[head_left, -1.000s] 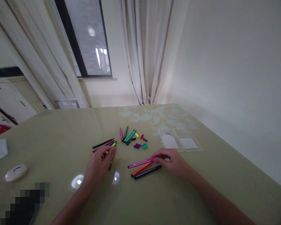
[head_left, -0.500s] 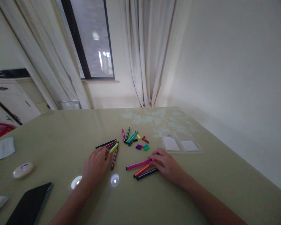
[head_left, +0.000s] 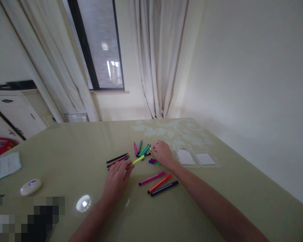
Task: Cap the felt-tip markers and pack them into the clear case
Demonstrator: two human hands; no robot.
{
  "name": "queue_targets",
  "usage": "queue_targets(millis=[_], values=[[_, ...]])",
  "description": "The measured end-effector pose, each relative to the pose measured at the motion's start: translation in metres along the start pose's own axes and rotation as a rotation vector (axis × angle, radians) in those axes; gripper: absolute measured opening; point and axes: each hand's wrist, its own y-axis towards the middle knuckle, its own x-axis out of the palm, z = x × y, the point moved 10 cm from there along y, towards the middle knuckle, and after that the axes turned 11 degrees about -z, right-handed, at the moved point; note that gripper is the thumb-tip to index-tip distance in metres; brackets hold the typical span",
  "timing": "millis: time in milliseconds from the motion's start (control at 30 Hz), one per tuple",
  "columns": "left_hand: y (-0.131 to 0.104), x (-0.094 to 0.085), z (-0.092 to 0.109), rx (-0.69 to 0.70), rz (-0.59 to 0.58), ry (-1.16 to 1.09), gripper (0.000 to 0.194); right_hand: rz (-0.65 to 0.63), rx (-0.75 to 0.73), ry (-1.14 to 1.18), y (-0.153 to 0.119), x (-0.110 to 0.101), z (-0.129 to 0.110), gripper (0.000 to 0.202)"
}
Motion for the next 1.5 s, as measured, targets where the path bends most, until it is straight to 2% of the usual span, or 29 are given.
queue_targets(millis=[100, 233, 333, 433, 533, 633, 800, 967, 1200, 1500], values=[[0.000, -0.004, 0.007, 0.008, 0.026, -0.103, 0.028, -0.019, 0.024, -0.006, 0.012, 0.005, 0.002, 0.016], [0.002, -0.002, -0.001, -0.137, 0.000, -0.366, 0.026, 0.012, 0.021, 0.042, 0.006, -0.006, 0.005, 0.013], [0.001, 0.003, -0.006, -0.250, -0.011, -0.617, 0.030, 0.058, -0.024, 0.173, -0.026, -0.018, 0.012, 0.015], [-0.002, 0.009, -0.008, -0.319, 0.000, -0.812, 0.033, 0.127, -0.117, 0.638, -0.074, -0.021, 0.030, 0.017], [-0.005, 0.011, -0.007, -0.340, 0.004, -0.842, 0.032, 0.177, -0.106, 0.788, -0.115, -0.016, 0.053, 0.022], [-0.007, 0.011, -0.004, -0.325, 0.012, -0.822, 0.029, 0.196, -0.050, 0.893, -0.133, -0.011, 0.069, 0.027], [-0.011, 0.017, 0.000, -0.354, -0.032, -0.821, 0.028, 0.194, -0.060, 1.092, -0.132, -0.016, 0.065, 0.030], [-0.015, 0.016, 0.002, -0.375, -0.041, -0.822, 0.031, 0.210, -0.121, 1.159, -0.135, -0.024, 0.054, 0.024], [-0.018, 0.020, -0.004, -0.380, -0.055, -0.778, 0.032, 0.231, -0.152, 1.161, -0.138, -0.027, 0.049, 0.021], [-0.012, 0.017, 0.005, -0.365, -0.068, -0.834, 0.030, 0.223, -0.161, 1.139, -0.138, -0.026, 0.045, 0.022]])
